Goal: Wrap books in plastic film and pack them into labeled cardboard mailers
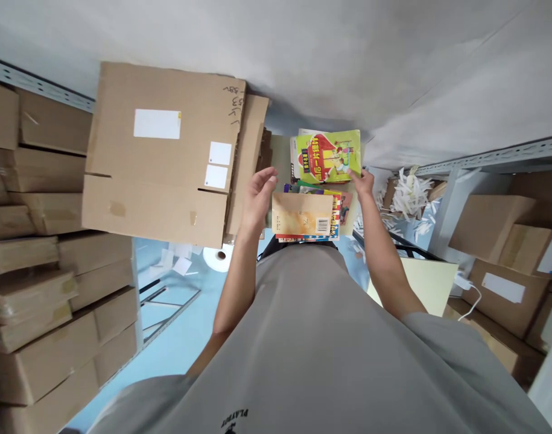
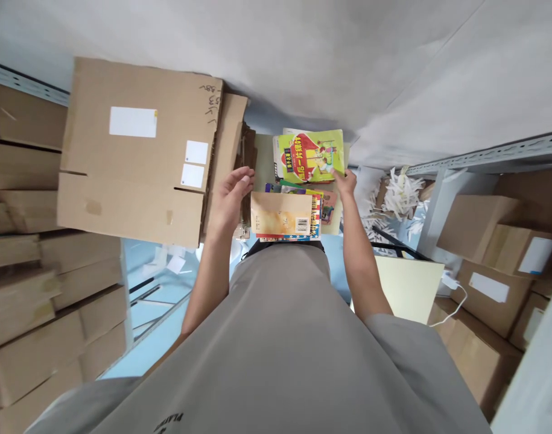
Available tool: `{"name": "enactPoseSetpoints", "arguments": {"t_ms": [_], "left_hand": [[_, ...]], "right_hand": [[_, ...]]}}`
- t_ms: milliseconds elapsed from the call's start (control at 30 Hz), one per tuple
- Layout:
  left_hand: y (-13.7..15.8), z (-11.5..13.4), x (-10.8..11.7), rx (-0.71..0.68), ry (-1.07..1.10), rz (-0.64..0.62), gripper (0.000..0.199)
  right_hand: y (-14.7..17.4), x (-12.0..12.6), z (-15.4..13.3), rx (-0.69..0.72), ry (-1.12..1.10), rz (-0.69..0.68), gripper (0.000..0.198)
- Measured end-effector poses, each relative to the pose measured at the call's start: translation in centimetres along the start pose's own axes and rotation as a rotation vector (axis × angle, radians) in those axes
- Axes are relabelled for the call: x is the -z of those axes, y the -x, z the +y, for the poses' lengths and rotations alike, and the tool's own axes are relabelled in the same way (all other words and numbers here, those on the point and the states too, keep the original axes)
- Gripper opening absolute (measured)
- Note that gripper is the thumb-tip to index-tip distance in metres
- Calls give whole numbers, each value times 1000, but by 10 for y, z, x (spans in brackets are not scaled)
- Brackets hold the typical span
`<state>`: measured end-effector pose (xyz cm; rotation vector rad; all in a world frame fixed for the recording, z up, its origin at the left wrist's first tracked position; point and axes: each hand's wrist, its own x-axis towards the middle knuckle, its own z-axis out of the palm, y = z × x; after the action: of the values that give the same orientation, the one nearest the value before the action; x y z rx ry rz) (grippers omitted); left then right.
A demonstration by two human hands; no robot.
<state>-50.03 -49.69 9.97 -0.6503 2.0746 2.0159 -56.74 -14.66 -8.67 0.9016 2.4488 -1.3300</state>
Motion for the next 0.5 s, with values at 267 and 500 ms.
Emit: {"name": "enactPoseSetpoints", "arguments": {"t_ms": [267,500], "left_hand": [[0,22,9,-70,28,-88,44],[40,24,-33,-63,113,-384,45]], "right_hand": [[2,48,-21,0,-349,120,67],[122,109,-32,222,-585,221,59]]}}
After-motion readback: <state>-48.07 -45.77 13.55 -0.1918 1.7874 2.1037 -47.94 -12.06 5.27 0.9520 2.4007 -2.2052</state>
